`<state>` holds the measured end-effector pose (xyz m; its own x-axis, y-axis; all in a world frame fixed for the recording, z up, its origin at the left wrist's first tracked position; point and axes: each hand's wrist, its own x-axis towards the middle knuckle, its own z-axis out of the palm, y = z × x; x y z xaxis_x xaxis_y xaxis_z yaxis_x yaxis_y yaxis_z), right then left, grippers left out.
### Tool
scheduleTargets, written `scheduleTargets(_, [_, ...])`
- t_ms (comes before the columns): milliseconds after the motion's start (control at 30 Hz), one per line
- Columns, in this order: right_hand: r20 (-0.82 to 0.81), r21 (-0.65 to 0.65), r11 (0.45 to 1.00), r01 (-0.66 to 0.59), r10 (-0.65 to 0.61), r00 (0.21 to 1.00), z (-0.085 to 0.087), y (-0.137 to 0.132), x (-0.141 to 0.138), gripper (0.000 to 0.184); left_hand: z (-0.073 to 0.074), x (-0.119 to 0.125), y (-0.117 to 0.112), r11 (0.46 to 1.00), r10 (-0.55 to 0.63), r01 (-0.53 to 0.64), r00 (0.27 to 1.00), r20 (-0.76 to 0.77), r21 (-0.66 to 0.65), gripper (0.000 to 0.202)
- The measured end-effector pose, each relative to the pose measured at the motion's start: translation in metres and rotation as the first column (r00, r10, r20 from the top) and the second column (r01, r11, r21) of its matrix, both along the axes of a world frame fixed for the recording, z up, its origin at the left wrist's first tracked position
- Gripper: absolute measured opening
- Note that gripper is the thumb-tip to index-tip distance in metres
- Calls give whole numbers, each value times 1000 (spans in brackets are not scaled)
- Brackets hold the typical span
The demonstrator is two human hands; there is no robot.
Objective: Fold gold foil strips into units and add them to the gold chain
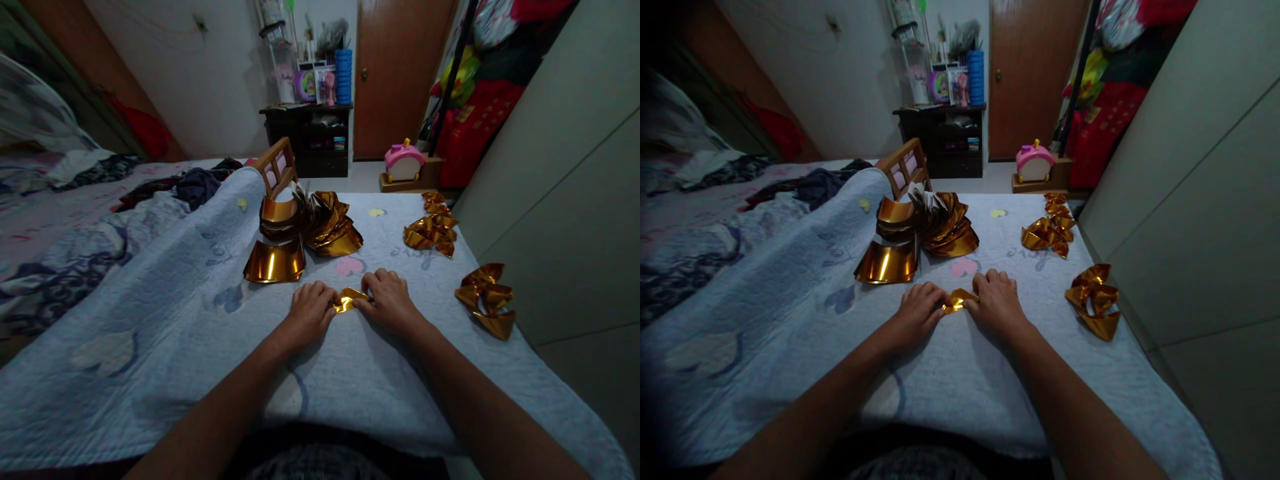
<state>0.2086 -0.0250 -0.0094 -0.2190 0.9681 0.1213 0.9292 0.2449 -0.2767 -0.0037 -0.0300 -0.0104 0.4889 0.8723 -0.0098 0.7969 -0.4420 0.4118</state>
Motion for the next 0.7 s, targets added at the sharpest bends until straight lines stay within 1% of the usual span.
scheduleTargets(233, [11,-29,999,32,-32,999,-6,9,23,24,3,0,0,1000,3,-2,1000,6,-23,16])
scheduleTargets(467, [-7,-119,991,59,-60,998,-1,15,35,23,5,0,0,1000,-1,2,1000,19,-19,17])
scheduleTargets(600, [-43,-125,991,44,-50,998,2,17,39,18,4,0,1,1000,-1,2,1000,31,-23,16])
scheduleTargets(667, [-95,-108,994,3,-13,995,3,17,36,12,4,0,0,1000,-6,7,999,46,-8,16])
scheduleTargets(700, [-127,-99,995,-30,17,992,4,17,34,13,5,0,0,1000,-7,7,998,56,1,16])
